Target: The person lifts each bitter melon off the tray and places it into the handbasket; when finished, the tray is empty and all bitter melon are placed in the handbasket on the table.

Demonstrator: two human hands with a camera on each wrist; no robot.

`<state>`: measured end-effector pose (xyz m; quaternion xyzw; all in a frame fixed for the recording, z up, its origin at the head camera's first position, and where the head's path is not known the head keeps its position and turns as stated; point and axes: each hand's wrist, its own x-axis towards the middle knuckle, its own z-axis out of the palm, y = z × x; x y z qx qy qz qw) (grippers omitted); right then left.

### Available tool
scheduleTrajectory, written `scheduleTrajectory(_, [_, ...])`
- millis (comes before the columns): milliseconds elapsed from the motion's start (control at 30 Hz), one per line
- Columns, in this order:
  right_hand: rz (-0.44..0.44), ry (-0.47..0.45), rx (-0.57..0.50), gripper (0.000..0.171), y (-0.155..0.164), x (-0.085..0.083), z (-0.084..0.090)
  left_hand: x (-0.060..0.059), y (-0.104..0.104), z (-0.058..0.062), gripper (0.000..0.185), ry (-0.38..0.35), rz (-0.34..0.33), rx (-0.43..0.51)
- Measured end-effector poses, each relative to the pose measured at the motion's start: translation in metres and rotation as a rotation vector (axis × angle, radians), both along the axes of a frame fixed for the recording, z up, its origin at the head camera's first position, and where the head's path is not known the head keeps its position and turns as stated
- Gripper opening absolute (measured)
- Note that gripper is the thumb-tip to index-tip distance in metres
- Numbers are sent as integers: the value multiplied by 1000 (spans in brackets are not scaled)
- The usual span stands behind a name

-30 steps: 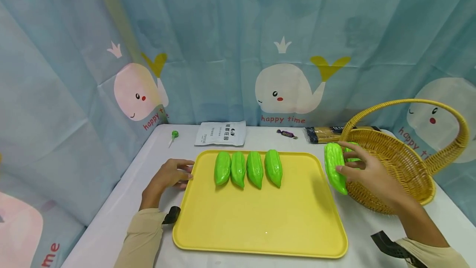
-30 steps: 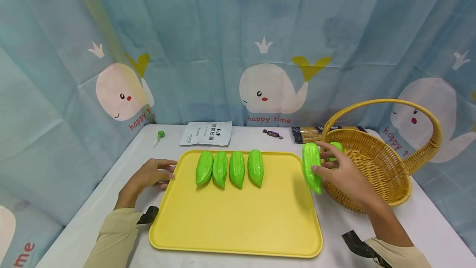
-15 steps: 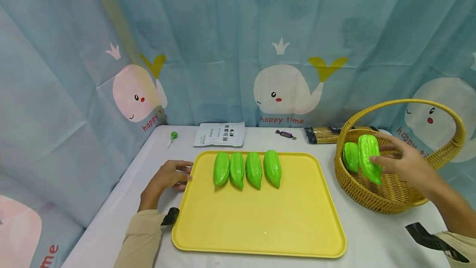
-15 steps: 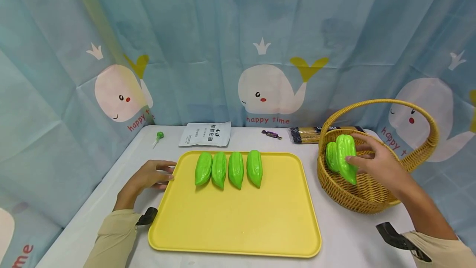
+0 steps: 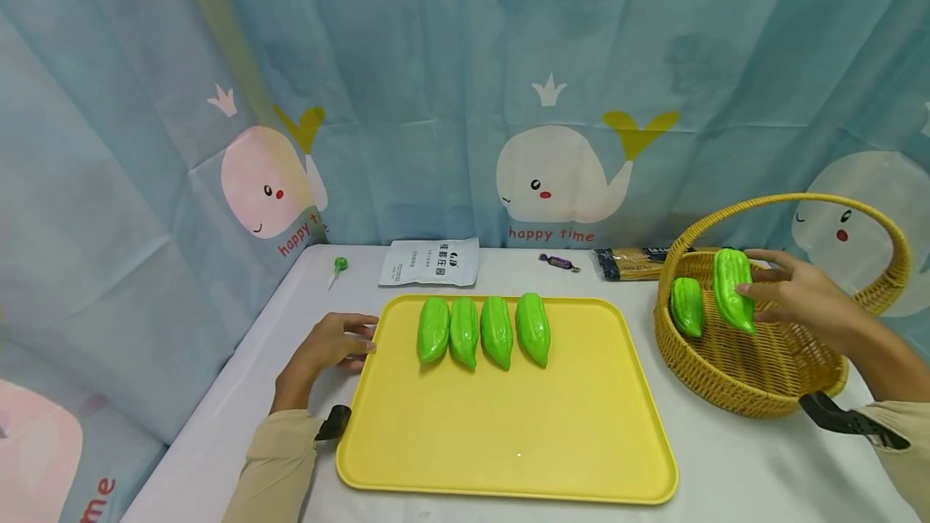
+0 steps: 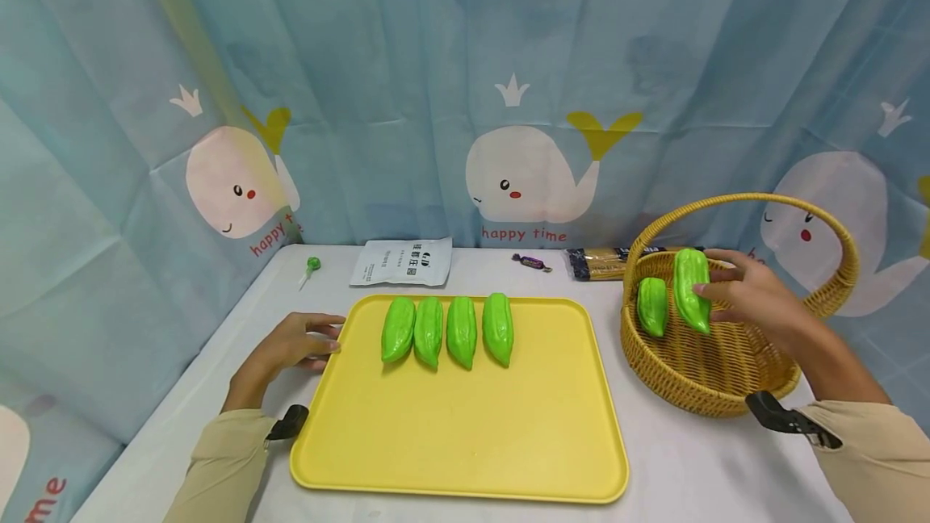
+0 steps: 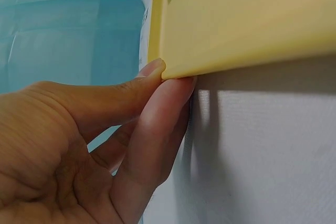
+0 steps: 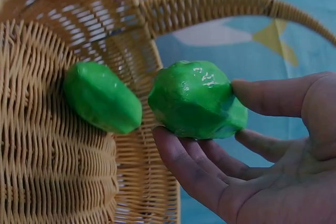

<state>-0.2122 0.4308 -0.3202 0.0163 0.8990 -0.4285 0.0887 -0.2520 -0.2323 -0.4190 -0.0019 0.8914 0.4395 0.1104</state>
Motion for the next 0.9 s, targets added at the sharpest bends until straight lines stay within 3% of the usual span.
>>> scheduleTrajectory(567, [38, -158, -75, 84, 25, -37, -32, -1, -1, -2, 51, 15, -6, -2])
scheduleTrajectory(900, [36, -240, -70, 88, 29, -45, -45, 0, -1, -2, 51, 16, -1, -4])
